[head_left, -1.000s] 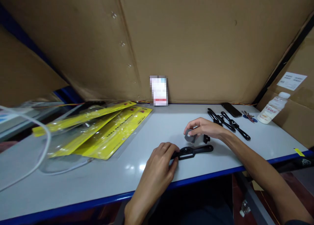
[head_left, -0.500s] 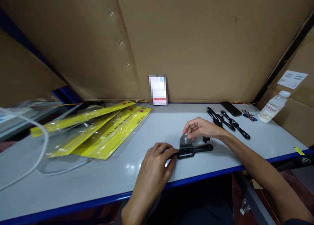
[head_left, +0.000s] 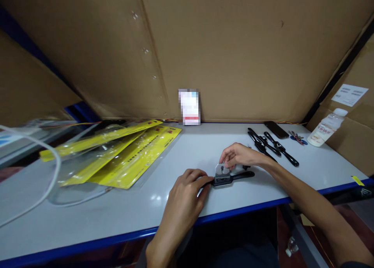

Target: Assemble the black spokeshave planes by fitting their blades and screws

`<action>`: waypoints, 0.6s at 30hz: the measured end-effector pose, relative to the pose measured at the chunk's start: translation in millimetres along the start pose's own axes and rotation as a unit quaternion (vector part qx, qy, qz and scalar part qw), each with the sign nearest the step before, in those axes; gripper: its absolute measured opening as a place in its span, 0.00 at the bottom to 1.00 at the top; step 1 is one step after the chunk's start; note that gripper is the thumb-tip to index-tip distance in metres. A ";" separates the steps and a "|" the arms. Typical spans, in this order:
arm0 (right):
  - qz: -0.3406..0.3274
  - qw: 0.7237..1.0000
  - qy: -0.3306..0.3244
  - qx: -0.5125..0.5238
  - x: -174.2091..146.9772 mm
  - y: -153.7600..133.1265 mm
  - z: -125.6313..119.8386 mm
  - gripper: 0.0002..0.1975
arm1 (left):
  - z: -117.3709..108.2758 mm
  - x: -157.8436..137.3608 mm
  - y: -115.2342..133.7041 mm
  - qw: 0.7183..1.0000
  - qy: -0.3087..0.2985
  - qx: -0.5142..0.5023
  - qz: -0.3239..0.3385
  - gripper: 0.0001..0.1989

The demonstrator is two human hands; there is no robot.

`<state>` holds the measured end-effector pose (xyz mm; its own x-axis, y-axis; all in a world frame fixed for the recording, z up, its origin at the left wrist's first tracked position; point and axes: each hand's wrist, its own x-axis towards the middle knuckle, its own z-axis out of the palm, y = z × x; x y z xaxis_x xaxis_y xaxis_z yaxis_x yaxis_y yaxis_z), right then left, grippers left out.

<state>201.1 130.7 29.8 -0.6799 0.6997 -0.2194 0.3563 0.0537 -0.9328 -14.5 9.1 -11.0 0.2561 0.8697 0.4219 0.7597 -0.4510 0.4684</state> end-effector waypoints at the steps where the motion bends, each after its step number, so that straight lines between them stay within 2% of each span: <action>1: 0.000 1.000 -0.001 0.004 -0.3 -0.5 0.1 0.07 | -0.1 0.2 -0.1 1.000 -0.002 0.000 0.000 0.13; 5: 0.002 1.000 -0.009 0.004 -1.5 -2.2 0.0 0.07 | 0.0 0.3 -1.1 1.000 -0.003 0.001 0.002 0.13; 9: 0.009 0.999 -0.026 -0.040 -2.9 -4.1 1.0 0.06 | -0.1 0.5 -1.4 1.000 -0.001 -0.003 0.003 0.13; 18: -0.027 0.993 -0.021 -0.114 -5.6 -9.3 8.2 0.05 | -0.2 1.1 0.0 1.000 -0.001 -0.004 0.010 0.13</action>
<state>196.4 120.5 37.4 -0.7262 0.6615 -0.1872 0.4515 0.2535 -0.8555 -14.3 10.0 -10.4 0.2721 0.8614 0.4289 0.7496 -0.4692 0.4668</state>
